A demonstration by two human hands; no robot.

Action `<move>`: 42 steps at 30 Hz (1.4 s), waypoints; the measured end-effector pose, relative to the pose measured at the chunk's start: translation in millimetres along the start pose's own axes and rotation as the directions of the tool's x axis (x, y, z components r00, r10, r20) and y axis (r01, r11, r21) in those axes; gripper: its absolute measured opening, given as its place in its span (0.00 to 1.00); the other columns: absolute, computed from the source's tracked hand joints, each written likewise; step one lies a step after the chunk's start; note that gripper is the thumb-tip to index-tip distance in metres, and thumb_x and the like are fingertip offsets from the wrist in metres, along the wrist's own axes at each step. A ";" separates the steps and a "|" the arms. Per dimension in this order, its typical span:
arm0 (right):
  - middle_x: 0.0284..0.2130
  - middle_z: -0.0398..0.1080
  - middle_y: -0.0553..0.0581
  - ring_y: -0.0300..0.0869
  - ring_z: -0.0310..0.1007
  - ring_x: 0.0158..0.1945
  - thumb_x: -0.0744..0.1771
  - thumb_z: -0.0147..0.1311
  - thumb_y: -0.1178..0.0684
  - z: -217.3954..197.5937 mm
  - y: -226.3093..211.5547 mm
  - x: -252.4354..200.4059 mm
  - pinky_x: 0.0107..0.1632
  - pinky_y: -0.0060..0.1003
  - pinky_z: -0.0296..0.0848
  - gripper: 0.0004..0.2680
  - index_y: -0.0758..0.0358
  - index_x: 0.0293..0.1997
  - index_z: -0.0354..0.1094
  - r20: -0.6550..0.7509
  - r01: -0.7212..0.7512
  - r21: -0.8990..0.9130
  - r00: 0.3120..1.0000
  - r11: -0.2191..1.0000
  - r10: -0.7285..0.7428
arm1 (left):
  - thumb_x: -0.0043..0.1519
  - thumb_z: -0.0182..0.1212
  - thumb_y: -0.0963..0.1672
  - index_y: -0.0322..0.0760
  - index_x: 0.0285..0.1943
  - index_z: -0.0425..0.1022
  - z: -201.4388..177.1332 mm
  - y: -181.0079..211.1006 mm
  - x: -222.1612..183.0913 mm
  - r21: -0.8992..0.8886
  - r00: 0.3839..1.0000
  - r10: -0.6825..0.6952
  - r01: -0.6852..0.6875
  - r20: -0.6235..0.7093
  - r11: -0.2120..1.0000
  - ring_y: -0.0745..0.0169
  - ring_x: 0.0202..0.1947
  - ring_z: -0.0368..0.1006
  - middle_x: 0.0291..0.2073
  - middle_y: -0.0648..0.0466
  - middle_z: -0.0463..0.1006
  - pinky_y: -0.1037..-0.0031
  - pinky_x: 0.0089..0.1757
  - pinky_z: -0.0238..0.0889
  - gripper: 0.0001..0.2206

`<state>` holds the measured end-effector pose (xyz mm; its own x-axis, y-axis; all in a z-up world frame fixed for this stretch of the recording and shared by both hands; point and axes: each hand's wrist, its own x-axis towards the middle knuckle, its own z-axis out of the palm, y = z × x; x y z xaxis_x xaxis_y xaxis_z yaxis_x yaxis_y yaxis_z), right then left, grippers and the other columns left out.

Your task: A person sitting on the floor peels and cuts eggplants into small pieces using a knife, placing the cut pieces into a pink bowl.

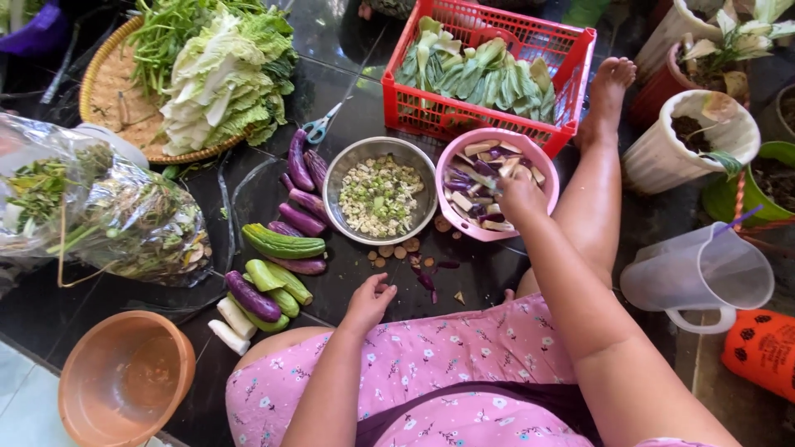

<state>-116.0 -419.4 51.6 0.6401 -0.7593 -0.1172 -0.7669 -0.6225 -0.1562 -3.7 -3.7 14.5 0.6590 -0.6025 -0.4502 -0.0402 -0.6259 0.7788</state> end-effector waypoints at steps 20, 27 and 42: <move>0.45 0.72 0.50 0.47 0.80 0.43 0.59 0.66 0.42 20.3 58.8 0.2 0.49 0.43 0.73 0.19 0.30 0.55 0.72 -0.131 -0.437 0.161 0.879 0.885 0.458 | 0.61 0.66 0.52 0.44 0.66 0.74 7.6 -10.1 10.9 0.054 1.000 0.020 -0.020 -0.008 0.998 0.49 0.48 0.81 0.49 0.43 0.82 0.63 0.46 0.75 0.25; 0.38 0.73 0.60 0.50 0.71 0.39 0.66 0.56 0.58 -96.2 52.1 -88.2 0.40 0.43 0.67 0.14 0.56 0.59 0.72 -0.149 0.182 0.418 0.980 0.890 -0.131 | 0.59 0.65 0.52 0.41 0.65 0.73 12.9 -1.3 5.6 0.011 0.998 0.043 -0.043 -0.053 0.999 0.54 0.43 0.79 0.44 0.48 0.82 0.68 0.43 0.73 0.25; 0.41 0.69 0.73 0.54 0.67 0.35 0.75 0.45 0.70 -90.9 8.0 -156.5 0.38 0.44 0.66 0.11 0.82 0.67 0.63 -0.599 0.533 0.443 0.774 0.721 -0.204 | 0.59 0.62 0.52 0.36 0.66 0.70 2.9 31.1 -15.3 -0.002 1.000 -0.012 0.012 -0.017 1.000 0.55 0.37 0.77 0.45 0.48 0.79 0.69 0.40 0.71 0.27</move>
<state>-226.5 -322.8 157.9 0.6244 -0.5747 0.5290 -0.1918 -0.7693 -0.6094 -17.3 -15.4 44.4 0.6724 -0.5862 -0.4518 -0.0309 -0.6322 0.7742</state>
